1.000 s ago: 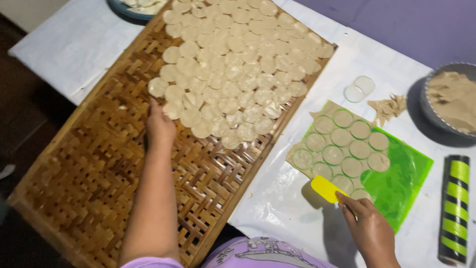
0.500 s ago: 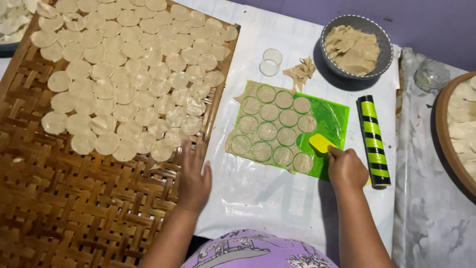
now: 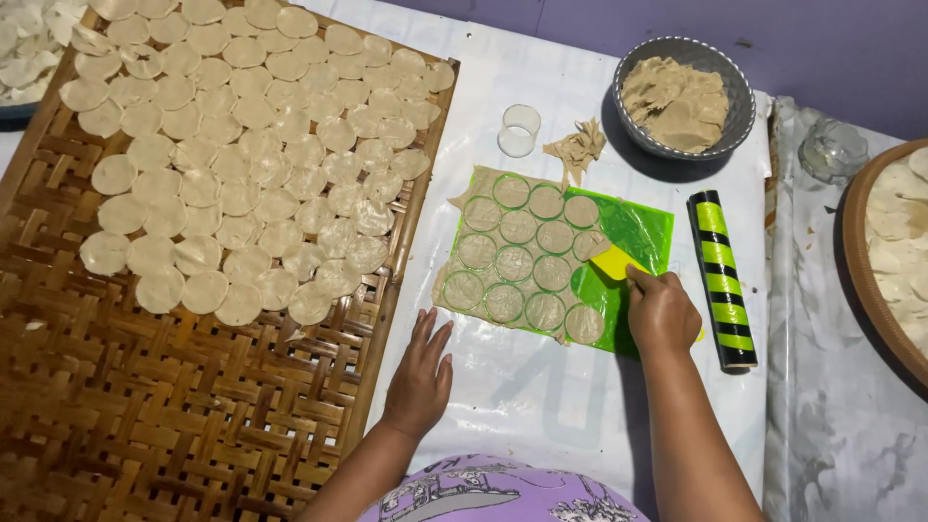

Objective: Preparing and arranging small circular dough pieces onto a drying rack.

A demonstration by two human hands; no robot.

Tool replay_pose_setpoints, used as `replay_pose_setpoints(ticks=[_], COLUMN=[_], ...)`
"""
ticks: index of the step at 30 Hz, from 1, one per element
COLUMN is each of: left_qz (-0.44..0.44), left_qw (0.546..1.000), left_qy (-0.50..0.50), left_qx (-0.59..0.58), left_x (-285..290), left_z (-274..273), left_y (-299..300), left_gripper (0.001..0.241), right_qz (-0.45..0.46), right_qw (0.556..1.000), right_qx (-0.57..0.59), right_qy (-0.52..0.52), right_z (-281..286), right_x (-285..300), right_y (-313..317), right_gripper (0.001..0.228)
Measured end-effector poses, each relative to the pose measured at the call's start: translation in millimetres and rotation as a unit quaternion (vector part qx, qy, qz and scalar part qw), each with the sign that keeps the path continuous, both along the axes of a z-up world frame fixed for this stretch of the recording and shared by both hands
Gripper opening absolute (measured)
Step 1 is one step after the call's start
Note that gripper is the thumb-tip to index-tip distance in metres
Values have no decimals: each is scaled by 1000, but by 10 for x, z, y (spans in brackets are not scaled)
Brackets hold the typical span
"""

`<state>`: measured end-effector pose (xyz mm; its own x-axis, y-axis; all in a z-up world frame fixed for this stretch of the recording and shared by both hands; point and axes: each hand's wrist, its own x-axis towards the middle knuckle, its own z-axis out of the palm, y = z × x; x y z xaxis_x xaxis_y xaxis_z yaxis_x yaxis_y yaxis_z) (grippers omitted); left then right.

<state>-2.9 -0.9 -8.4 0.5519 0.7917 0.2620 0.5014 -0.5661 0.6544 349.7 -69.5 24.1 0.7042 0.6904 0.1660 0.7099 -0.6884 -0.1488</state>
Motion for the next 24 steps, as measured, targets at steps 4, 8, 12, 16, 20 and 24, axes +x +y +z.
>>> replay_pose_setpoints(ticks=[4, 8, 12, 16, 20, 24], left_qz=[8, 33, 73, 19, 50, 101], left_qw=[999, 988, 808, 582, 609, 665], left_qy=[-28, -81, -352, -446, -468, -451], left_qx=[-23, -127, -466, -680, -639, -586], left_x=[-12, 26, 143, 168, 100, 54], left_z=[44, 187, 80, 375, 449, 135], left_y=[14, 67, 222, 425, 486, 477], left_gripper=[53, 50, 52, 87, 57, 34], right_qz=[-7, 87, 251, 336, 368, 335], right_qw=[998, 990, 933, 905, 913, 942], right_qx=[37, 98, 158, 139, 99, 13], right_qy=[42, 59, 205, 222, 143, 32], right_z=[163, 450, 777, 785, 824, 851], right_x=[-58, -279, -703, -1028, -1203, -1343], right_y=[42, 38, 8, -17, -27, -39], right_gripper=[22, 23, 34, 39, 38, 33])
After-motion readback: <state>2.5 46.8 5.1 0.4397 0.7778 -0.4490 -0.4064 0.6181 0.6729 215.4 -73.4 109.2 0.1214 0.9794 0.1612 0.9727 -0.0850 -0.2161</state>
